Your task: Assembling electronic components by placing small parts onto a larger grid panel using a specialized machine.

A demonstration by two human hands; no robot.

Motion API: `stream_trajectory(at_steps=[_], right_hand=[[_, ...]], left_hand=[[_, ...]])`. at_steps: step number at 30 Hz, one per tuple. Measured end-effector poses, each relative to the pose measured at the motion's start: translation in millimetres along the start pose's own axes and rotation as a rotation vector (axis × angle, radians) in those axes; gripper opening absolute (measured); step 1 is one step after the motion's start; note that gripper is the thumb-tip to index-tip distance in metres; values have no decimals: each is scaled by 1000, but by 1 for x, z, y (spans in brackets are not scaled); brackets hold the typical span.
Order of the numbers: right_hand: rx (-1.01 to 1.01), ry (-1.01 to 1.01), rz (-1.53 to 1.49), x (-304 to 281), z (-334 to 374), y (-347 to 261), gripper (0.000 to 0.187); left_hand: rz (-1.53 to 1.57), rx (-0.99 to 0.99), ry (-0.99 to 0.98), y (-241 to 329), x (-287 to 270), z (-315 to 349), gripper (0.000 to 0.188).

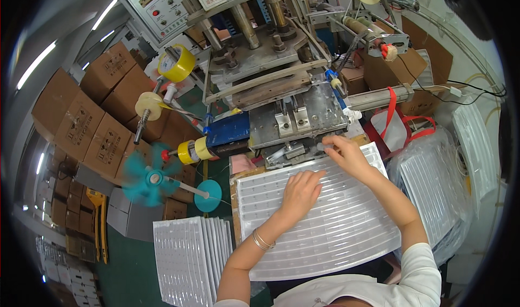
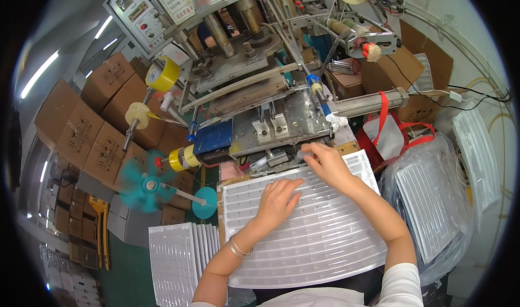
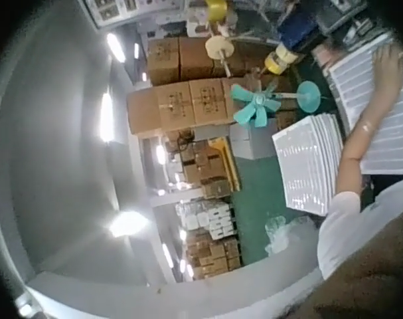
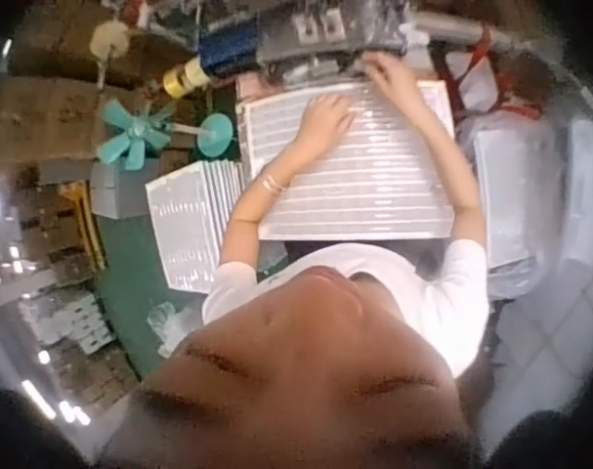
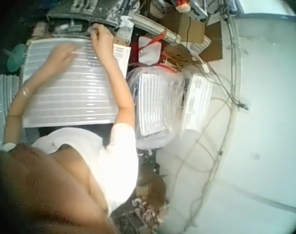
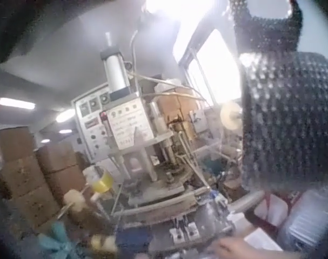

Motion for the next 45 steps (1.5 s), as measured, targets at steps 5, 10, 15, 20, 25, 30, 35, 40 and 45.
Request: stream_trajectory(at_steps=[5, 10, 15, 20, 25, 30, 35, 40, 45], right_hand=[[34, -7, -123, 1, -1, -14, 25], [-25, -47, -230, -5, -1, -43, 28], [32, 96, -234, -26, -19, -47, 26], [-195, 220, -37, -41, -42, -72, 24], [-318, 347, 193, -31, -74, -81, 22], [-312, 178, 584, 12, -112, -74, 23], [-248, 232, 578, 13, -124, -65, 25], [-408, 375, 401, -20, -73, -79, 41], [-148, -196, 326, -27, 7, -41, 23]], left_hand=[[85, -156, 39, -39, -13, 22, 30], [22, -238, 177, -69, -50, 28, 31], [-231, -225, 472, -67, -97, -13, 25], [-495, -200, 533, -78, -110, -84, 31], [-364, -79, 540, -63, -116, -90, 29], [227, -253, 343, -42, -93, -14, 30], [485, -385, 103, -40, -58, 28, 27], [1043, -472, 108, -54, -35, 45, 22], [1850, -682, 36, -69, -9, 58, 20]])
Point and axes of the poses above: each hand's wrist, its own z-axis away from the middle knuckle, its own x-axis out of the palm, y = z × x, the point moved 9 cm from there along -z, towards the middle knuckle, and after that the axes turned 3 degrees about -y, right-handed, at the moved point
